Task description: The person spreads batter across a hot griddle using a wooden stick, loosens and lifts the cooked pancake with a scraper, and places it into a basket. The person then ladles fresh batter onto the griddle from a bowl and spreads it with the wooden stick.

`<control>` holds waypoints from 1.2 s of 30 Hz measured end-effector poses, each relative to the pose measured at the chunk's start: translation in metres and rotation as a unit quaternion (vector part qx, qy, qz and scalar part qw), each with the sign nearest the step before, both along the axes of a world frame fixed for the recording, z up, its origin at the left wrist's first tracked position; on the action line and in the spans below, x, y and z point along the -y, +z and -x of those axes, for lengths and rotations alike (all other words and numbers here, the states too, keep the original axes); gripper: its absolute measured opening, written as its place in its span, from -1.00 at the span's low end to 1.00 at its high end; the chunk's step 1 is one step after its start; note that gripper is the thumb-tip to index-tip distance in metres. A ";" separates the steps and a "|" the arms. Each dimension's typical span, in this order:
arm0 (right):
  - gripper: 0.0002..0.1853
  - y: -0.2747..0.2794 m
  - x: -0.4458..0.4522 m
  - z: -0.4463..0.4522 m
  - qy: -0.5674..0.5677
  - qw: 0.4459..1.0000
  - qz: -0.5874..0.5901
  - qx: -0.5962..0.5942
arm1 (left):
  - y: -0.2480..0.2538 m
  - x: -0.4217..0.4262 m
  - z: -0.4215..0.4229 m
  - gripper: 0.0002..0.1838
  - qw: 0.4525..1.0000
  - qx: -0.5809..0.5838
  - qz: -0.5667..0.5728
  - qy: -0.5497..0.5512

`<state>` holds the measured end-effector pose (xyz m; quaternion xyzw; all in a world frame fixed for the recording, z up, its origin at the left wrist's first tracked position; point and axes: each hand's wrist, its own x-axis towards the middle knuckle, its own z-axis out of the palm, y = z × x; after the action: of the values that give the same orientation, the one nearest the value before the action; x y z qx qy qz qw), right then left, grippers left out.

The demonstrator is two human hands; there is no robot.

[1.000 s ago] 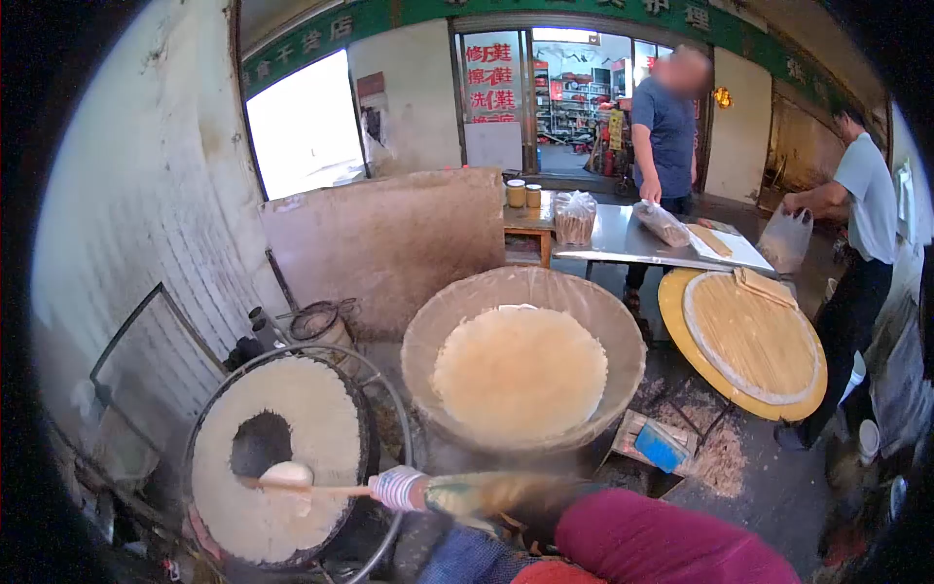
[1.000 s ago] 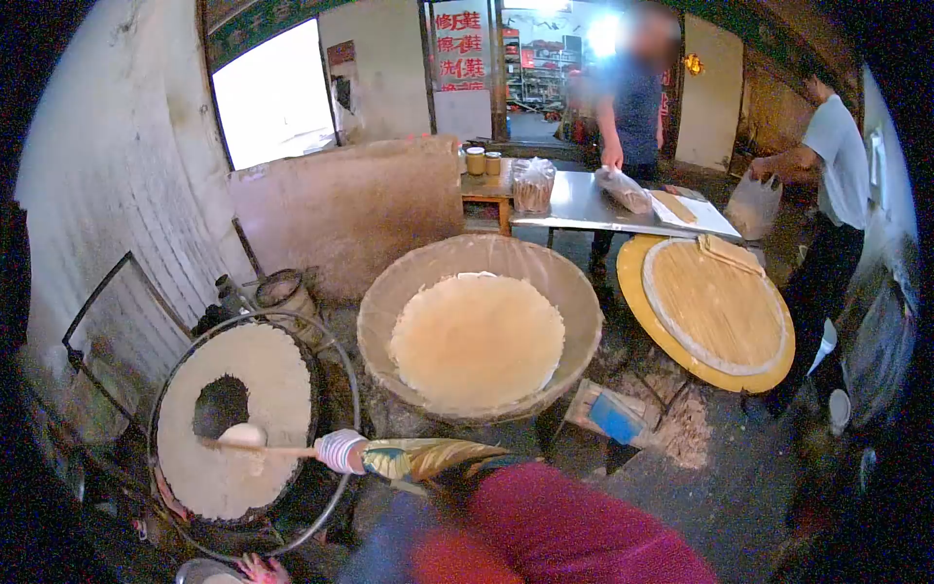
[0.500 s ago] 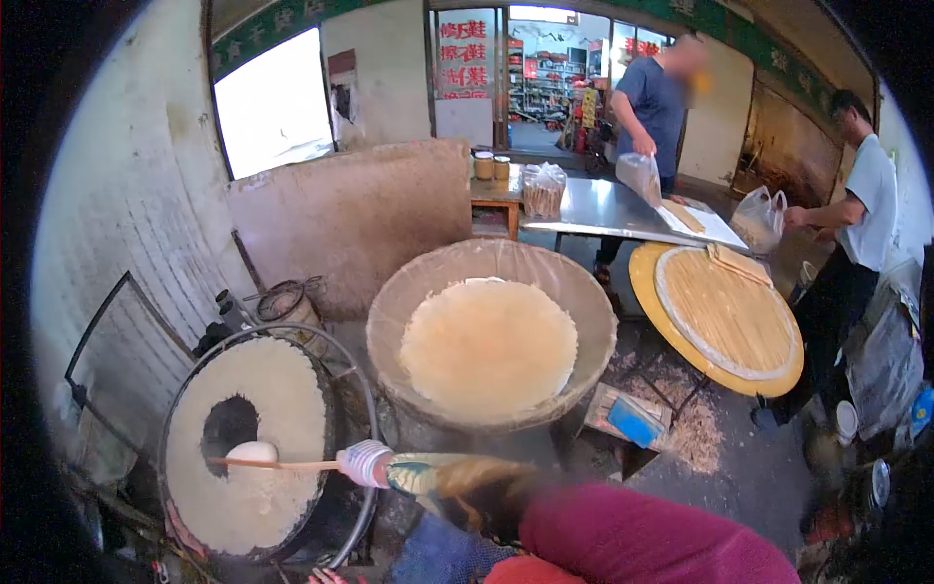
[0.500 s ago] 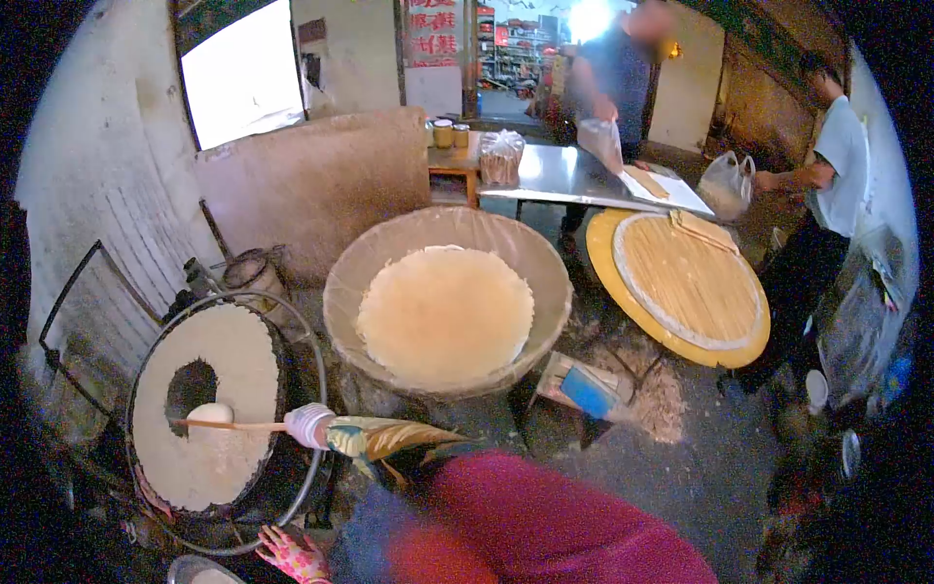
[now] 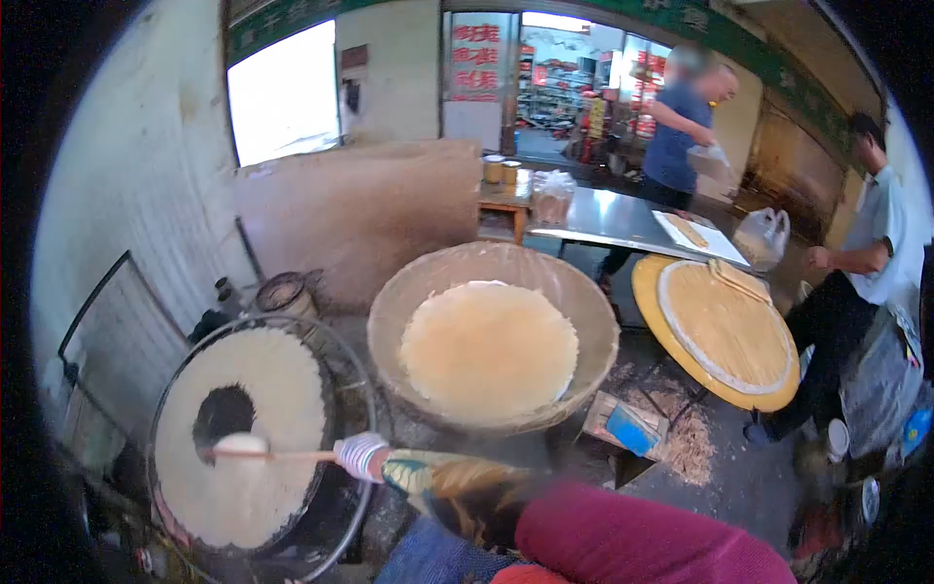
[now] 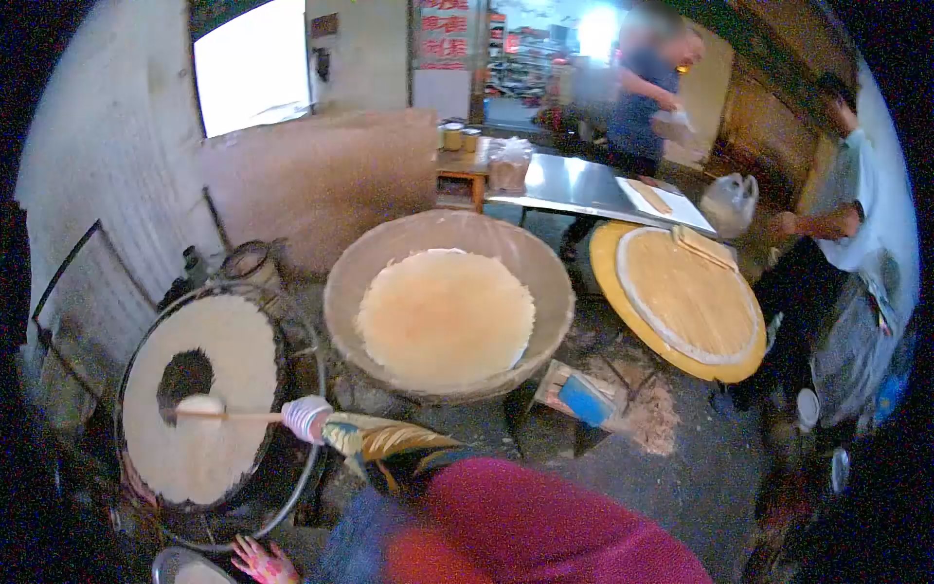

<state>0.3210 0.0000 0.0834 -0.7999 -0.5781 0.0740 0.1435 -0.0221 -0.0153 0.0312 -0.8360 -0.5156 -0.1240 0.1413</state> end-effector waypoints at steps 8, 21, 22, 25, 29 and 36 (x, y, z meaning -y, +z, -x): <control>-0.73 0.030 0.002 -0.005 0.119 0.987 0.054 0.090 | 0.017 -0.013 0.015 -0.50 0.995 0.095 -0.016 0.008; -0.70 0.018 -0.007 -0.010 0.058 0.987 0.048 0.145 | 0.027 -0.028 0.017 -0.51 0.987 0.053 0.079 0.127; -0.71 0.020 0.000 -0.002 0.070 0.988 0.040 0.134 | 0.038 -0.016 0.000 -0.52 0.989 0.086 0.073 0.094; -0.72 0.002 0.012 -0.018 0.110 0.982 0.052 0.145 | 0.038 0.028 -0.066 -0.46 0.984 0.133 0.122 -0.009; -0.71 0.002 -0.013 -0.060 0.024 0.990 0.036 0.133 | 0.013 0.052 -0.116 -0.32 0.993 0.011 0.119 0.008; -0.73 -0.009 0.004 -0.083 0.026 0.988 0.039 0.146 | 0.020 0.041 -0.087 -0.38 0.994 -0.046 0.091 0.044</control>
<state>0.4041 -0.0045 0.0742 -0.7918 -0.6100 -0.0178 0.0245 0.0644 -0.0561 0.0515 -0.8266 -0.5541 -0.0319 0.0931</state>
